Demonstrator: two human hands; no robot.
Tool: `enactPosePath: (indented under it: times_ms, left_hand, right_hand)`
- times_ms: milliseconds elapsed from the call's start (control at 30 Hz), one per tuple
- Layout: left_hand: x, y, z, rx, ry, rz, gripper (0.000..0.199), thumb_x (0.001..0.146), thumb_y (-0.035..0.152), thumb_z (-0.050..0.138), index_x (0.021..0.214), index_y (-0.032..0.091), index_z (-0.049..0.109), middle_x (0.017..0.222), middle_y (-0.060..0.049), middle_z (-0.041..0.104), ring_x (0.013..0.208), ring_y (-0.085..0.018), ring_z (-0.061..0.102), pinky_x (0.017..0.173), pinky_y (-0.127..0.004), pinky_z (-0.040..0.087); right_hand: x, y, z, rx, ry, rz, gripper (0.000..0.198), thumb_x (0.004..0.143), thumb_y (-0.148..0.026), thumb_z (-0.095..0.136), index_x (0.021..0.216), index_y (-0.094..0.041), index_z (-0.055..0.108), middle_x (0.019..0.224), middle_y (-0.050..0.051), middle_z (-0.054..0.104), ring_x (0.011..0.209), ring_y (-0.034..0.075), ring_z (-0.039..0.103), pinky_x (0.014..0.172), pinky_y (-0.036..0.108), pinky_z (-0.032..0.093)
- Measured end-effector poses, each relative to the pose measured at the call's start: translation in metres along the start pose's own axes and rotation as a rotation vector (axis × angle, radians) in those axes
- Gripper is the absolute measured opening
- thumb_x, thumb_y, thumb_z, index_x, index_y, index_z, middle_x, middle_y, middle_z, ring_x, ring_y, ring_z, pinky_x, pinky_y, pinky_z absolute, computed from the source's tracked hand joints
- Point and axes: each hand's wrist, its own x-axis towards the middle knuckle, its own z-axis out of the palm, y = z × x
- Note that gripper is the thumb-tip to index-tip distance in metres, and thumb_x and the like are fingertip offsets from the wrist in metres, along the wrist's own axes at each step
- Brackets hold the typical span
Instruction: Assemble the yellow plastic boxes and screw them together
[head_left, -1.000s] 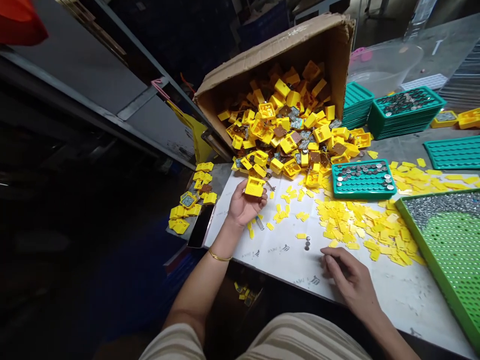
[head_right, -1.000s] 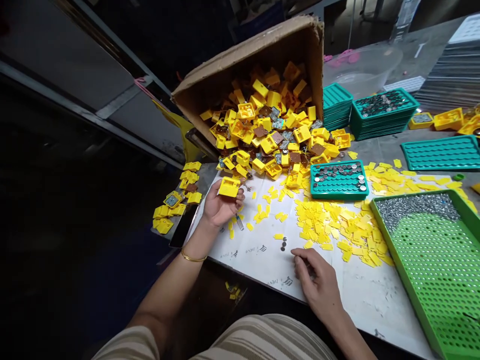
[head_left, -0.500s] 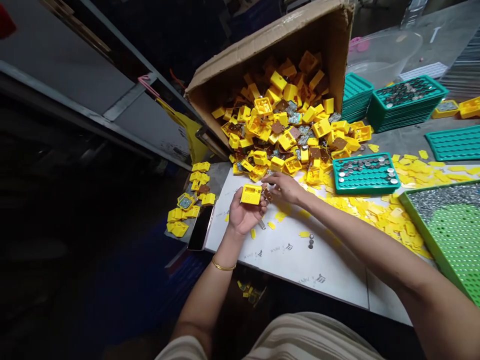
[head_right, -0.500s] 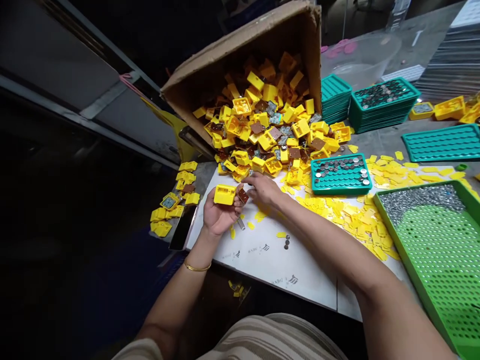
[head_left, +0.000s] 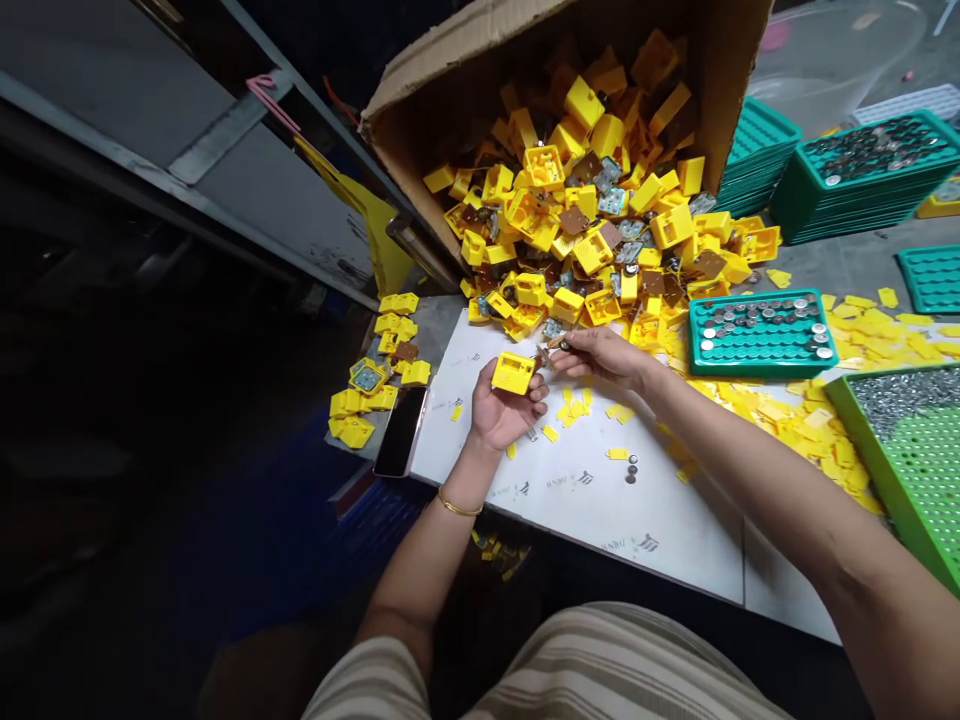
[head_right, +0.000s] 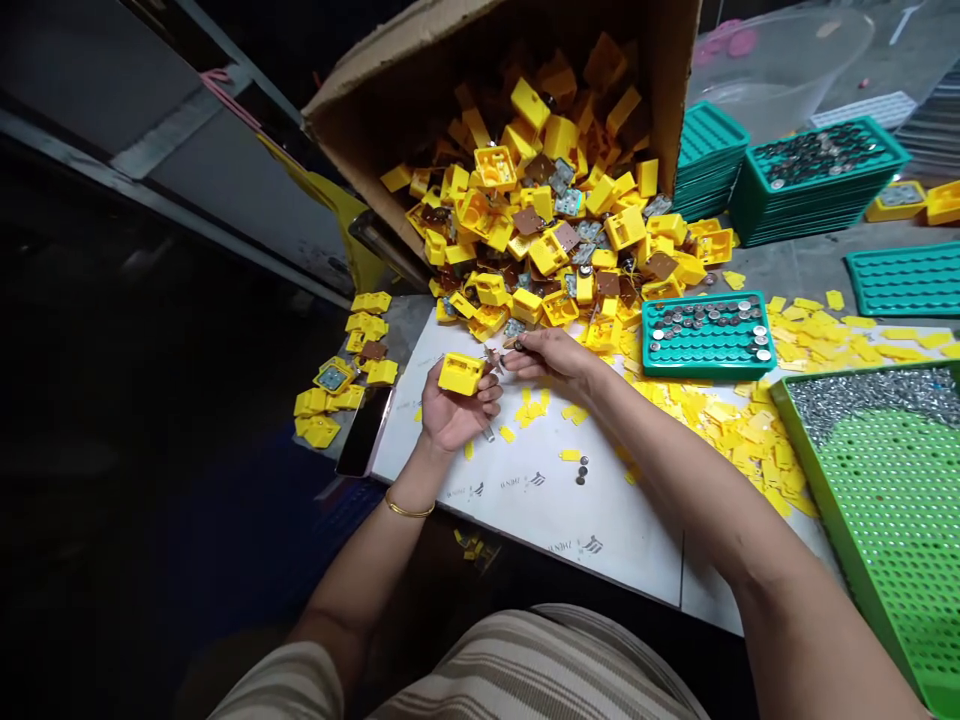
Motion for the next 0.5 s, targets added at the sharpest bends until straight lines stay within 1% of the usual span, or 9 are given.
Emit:
enactPosePath:
  times_ms: [100,200,300,400,433,500]
  left_hand:
    - [0.001,0.000,0.004,-0.029,-0.033,-0.016,0.050,0.084,0.063,0.044,0.092,0.017,0.062,0.069,-0.003,0.052,0.060,-0.012,0.049,0.053,-0.023,0.044]
    - [-0.003,0.001,0.006,0.018,-0.032,-0.021,0.051,0.081,0.061,0.050,0.107,0.019,0.061,0.073,-0.004,0.059,0.068,-0.015,0.057,0.057,-0.025,0.047]
    - [-0.010,-0.003,0.011,0.079,-0.042,-0.054,0.050,0.077,0.051,0.064,0.115,0.019,0.059,0.084,-0.005,0.067,0.074,-0.017,0.064,0.063,-0.028,0.051]
    - [-0.017,-0.018,0.023,0.112,-0.085,-0.085,0.045,0.068,0.033,0.076,0.108,0.017,0.063,0.093,-0.006,0.070,0.079,-0.017,0.067,0.065,-0.025,0.052]
    - [-0.020,-0.025,0.029,0.112,-0.107,-0.109,0.043,0.066,0.028,0.078,0.106,0.016,0.064,0.094,-0.006,0.070,0.081,-0.017,0.068,0.063,-0.022,0.051]
    - [-0.024,-0.040,0.043,0.096,-0.153,-0.184,0.042,0.063,0.020,0.080,0.102,0.015,0.066,0.094,-0.005,0.069,0.080,-0.014,0.066,0.058,-0.018,0.047]
  right_hand:
    - [-0.010,-0.008,0.005,0.087,0.030,-0.017,0.017,0.093,-0.025,0.053,0.087,-0.014,0.064,0.081,0.005,0.070,0.060,0.007,0.063,0.054,0.016,0.055]
    - [-0.033,-0.014,0.005,0.106,0.034,-0.076,0.009,0.085,-0.021,0.061,0.091,-0.016,0.066,0.081,0.001,0.066,0.063,0.007,0.061,0.053,0.015,0.053]
    - [-0.065,-0.012,0.001,0.019,0.085,-0.173,0.021,0.074,-0.019,0.070,0.094,-0.017,0.065,0.076,-0.001,0.064,0.061,0.008,0.060,0.052,0.018,0.052]
    - [-0.101,-0.001,-0.004,-0.060,0.158,-0.199,0.027,0.070,-0.024,0.073,0.094,-0.017,0.062,0.068,-0.003,0.062,0.055,0.009,0.059,0.052,0.022,0.052]
    - [-0.114,0.003,-0.006,-0.069,0.196,-0.202,0.027,0.069,-0.026,0.074,0.093,-0.018,0.062,0.068,-0.003,0.062,0.054,0.010,0.059,0.052,0.023,0.053]
    - [-0.141,0.012,-0.010,-0.101,0.307,-0.223,0.026,0.070,-0.029,0.074,0.092,-0.018,0.064,0.076,0.000,0.066,0.056,0.010,0.059,0.053,0.024,0.053]
